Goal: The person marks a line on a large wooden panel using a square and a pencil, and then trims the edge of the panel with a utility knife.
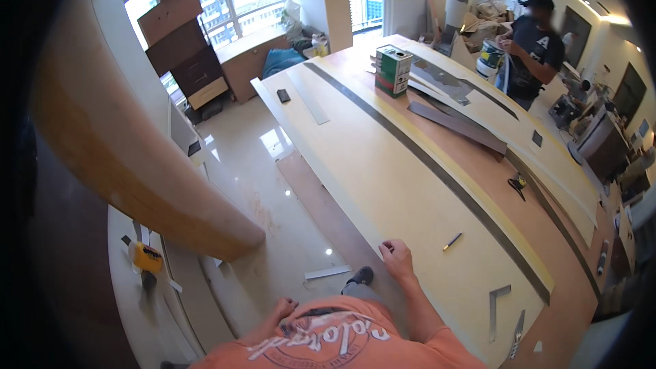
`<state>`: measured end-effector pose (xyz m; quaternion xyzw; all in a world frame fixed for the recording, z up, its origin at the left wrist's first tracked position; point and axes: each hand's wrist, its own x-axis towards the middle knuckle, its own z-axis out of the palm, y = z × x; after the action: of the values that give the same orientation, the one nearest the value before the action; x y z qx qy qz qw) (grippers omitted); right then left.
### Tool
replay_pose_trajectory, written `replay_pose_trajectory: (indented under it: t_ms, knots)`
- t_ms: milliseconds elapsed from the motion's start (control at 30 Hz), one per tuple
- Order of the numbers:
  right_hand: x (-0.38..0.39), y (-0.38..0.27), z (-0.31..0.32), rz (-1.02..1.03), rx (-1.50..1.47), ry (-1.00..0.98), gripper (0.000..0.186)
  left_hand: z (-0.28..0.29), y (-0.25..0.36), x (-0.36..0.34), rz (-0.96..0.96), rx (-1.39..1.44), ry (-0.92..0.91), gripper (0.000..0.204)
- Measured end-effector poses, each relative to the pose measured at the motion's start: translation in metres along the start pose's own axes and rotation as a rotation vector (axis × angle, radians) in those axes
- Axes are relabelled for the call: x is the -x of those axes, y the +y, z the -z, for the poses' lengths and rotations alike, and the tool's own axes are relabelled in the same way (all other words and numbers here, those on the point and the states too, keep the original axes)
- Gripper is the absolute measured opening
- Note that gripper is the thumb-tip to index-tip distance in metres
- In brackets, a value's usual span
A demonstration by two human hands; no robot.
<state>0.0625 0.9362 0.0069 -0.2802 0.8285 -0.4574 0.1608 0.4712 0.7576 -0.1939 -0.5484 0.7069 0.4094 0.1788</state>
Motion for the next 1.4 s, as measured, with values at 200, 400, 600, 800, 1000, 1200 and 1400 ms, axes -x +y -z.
replay_pose_trajectory:
  t_ms: [200, 400, 600, 800, 1000, 1200, 1400]
  knots:
    - [-0.097, -0.043, -0.053, 0.017, -0.124, -0.122, 0.025, 0.070, 0.025, -0.052, -0.058, -0.161, -0.150, 0.039]
    - [-0.158, -0.066, -0.082, 0.060, -0.087, -0.327, 0.026, 0.174, 0.135, -0.142, -0.124, 0.638, 0.189, 0.023]
    - [-0.183, -0.058, -0.104, -0.014, 0.182, -0.293, 0.039, 0.320, 0.330, -0.220, -0.379, 0.971, 0.196, 0.021]
    - [-0.184, -0.076, -0.118, 0.024, 0.576, -0.214, 0.058, 0.439, 0.444, -0.379, -0.535, 0.530, 0.649, 0.027]
    - [-0.167, -0.072, -0.141, -0.100, 0.542, -0.040, 0.060, 0.517, 0.535, -0.442, -0.326, 0.370, 0.721, 0.041]
    - [-0.172, -0.105, -0.151, -0.164, 0.573, -0.014, 0.056, 0.550, 0.553, -0.475, -0.088, 0.397, 0.641, 0.042]
    - [-0.168, -0.089, -0.158, -0.162, 0.601, -0.031, 0.052, 0.567, 0.546, -0.497, -0.025, 0.385, 0.479, 0.046]
